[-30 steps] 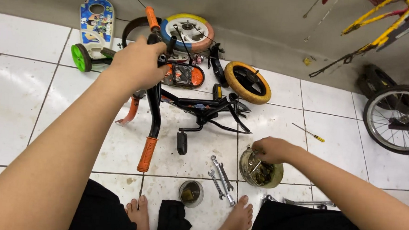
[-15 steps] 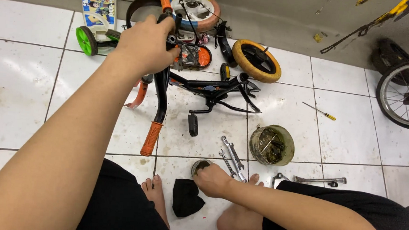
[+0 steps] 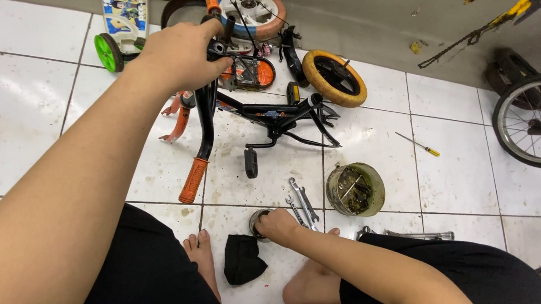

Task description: Servicing and assembling the drivetrain of a small bicycle on the floor using various hand tools.

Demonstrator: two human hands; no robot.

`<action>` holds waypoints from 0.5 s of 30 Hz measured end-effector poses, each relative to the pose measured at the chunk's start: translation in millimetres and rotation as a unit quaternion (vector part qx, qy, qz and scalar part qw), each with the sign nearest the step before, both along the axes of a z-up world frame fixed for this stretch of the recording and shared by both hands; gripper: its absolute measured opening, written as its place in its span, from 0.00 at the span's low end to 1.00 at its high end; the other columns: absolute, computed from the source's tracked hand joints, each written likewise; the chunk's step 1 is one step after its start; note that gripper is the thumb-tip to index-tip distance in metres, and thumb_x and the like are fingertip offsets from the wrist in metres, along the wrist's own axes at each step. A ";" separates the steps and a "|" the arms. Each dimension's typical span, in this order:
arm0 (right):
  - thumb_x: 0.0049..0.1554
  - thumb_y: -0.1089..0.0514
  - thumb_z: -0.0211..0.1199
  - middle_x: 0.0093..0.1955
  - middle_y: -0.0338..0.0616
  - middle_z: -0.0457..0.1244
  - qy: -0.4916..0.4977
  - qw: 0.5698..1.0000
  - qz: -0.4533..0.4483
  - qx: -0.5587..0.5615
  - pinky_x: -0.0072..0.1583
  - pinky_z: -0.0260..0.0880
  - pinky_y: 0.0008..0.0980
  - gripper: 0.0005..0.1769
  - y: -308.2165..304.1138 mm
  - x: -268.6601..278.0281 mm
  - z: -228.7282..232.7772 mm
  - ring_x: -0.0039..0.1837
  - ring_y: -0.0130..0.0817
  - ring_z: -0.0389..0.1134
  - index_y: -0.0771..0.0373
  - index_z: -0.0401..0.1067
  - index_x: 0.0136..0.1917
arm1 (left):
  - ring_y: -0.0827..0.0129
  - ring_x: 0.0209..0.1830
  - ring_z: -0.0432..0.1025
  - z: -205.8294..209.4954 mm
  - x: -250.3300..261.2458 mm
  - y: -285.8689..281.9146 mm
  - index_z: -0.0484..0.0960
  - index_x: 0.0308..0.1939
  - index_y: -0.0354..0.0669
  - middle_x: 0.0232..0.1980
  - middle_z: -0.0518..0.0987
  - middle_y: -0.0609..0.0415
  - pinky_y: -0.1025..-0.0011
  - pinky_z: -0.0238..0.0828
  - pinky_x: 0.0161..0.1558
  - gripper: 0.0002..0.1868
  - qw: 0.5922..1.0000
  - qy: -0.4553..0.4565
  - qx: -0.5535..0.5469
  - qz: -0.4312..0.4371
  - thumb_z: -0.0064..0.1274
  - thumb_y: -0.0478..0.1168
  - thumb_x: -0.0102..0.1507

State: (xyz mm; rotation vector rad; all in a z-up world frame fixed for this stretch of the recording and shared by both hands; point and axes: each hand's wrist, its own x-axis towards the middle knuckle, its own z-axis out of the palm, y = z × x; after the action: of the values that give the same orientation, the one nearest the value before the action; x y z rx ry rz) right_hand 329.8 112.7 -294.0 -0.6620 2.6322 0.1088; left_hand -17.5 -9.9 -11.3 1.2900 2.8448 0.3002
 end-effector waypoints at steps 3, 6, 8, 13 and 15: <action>0.55 0.63 0.59 0.36 0.47 0.67 0.003 1.000 -0.010 0.003 0.36 0.68 0.41 0.02 -2.1 2.1 -7.7 0.33 0.44 0.69 0.62 0.71 0.43 | 0.49 0.34 0.80 -0.4 2.0 1.0 0.77 0.62 0.51 0.39 0.84 0.44 0.53 0.76 0.33 0.25 1.000 -0.003 0.001 0.000 0.56 0.55 0.64; 0.56 0.62 0.58 0.38 0.47 0.68 0.027 0.999 -0.016 -0.024 0.37 0.69 0.40 0.05 -1.4 -3.7 0.0 0.35 0.43 0.69 0.59 0.73 0.39 | 0.48 0.37 0.79 0.9 1.0 1.9 0.76 0.63 0.51 0.41 0.83 0.44 0.52 0.76 0.35 0.26 1.000 -0.005 0.001 0.004 0.55 0.56 0.65; 0.57 0.62 0.58 0.41 0.47 0.69 -0.035 0.999 -0.005 -0.004 0.41 0.70 0.40 0.06 -3.7 -9.9 16.6 0.39 0.43 0.71 0.59 0.75 0.39 | 0.49 0.37 0.79 0.4 2.0 0.8 0.77 0.61 0.51 0.41 0.84 0.47 0.52 0.75 0.36 0.24 1.000 -0.011 0.010 0.001 0.56 0.55 0.64; 0.54 0.63 0.60 0.39 0.47 0.69 -0.008 0.999 -0.016 -0.032 0.43 0.70 0.42 0.03 5.9 -4.5 1.4 0.38 0.47 0.70 0.59 0.74 0.39 | 0.48 0.36 0.79 0.3 0.9 1.7 0.77 0.61 0.51 0.39 0.84 0.45 0.52 0.75 0.35 0.24 1.000 -0.010 0.007 -0.002 0.55 0.55 0.64; 0.53 0.61 0.60 0.38 0.47 0.68 0.009 0.997 -0.029 -0.067 0.45 0.70 0.45 0.02 5.5 -0.3 -0.2 0.39 0.50 0.70 0.59 0.72 0.39 | 0.48 0.36 0.79 -1.3 1.8 0.2 0.77 0.61 0.51 0.38 0.84 0.45 0.52 0.75 0.35 0.24 1.000 -0.016 0.006 -0.005 0.55 0.56 0.65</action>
State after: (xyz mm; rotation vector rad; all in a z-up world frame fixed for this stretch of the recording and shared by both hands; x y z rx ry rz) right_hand 329.6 118.2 -294.2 -0.6290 2.6922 -0.0786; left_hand -15.7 -9.7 -12.6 1.2896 2.8135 0.3339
